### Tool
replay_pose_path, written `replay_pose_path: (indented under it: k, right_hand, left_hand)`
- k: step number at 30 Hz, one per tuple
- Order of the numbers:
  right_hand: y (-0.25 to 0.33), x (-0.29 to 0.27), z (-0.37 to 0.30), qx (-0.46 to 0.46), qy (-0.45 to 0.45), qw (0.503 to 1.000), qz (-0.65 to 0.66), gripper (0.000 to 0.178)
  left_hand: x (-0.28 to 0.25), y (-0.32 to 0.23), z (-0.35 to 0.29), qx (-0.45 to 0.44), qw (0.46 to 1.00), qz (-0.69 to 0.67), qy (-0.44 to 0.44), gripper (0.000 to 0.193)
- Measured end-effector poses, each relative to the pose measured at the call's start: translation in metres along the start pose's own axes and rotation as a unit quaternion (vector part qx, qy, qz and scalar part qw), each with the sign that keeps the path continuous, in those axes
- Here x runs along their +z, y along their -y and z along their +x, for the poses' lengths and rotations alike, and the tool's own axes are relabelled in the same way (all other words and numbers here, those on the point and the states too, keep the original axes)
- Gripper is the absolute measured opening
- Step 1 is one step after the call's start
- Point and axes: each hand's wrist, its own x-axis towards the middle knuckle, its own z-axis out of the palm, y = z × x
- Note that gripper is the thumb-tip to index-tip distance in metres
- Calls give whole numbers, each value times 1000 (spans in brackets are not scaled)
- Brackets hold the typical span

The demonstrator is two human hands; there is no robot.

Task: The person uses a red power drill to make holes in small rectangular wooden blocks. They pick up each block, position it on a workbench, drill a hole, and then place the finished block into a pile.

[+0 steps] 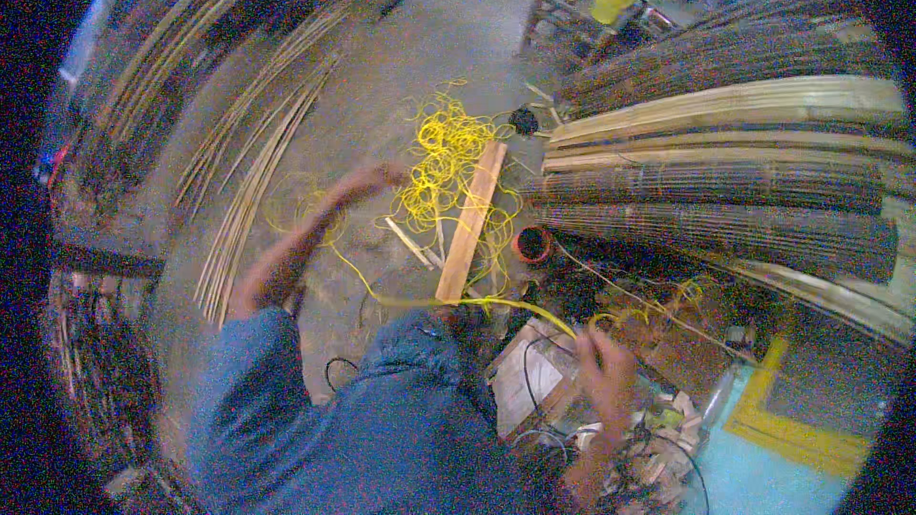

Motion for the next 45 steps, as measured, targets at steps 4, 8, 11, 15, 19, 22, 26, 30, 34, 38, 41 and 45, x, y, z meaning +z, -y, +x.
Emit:
replay_pose_path:
  k: [4,8,11,15,19,22,26,30,34,38,41,45]
  right_hand:
    - [14,71,91,-146,36,989,-4,27]
    - [11,54,99,-153,-85,976,-129,27]
    - [-13,32,106,-114,-83,989,50,32]
    - [-29,52,107,-81,-149,966,195,37]
    - [-92,150,148,-133,-389,904,119,36]
    - [-67,166,121,-99,-261,934,225,36]
    - [-60,123,73,-18,70,932,356,33]
    - [-176,79,3,-12,-25,970,241,32]
    - [-223,26,-66,171,-92,900,390,32]
    - [-230,41,-45,83,-89,965,234,25]
    - [-147,116,35,9,-18,942,336,22]
    - [-61,151,108,-128,-45,969,208,27]
  left_hand:
    - [175,-207,-9,50,936,-220,269,58]
    - [213,-240,4,33,982,-30,185,61]
    - [198,-242,-5,49,966,25,252,53]
    - [209,-253,-16,159,951,-125,234,45]
    - [238,-288,-1,221,922,-296,113,36]
    - [223,-296,4,105,856,-501,71,29]
    - [131,-281,51,135,840,-520,-67,21]
    - [-19,-228,66,192,834,-447,-261,22]
    - [-190,-127,23,185,780,-278,-530,20]
    - [-124,-109,45,-77,870,349,-340,32]
    - [-42,-90,42,-150,892,426,6,49]
    - [165,-150,11,84,947,138,278,42]
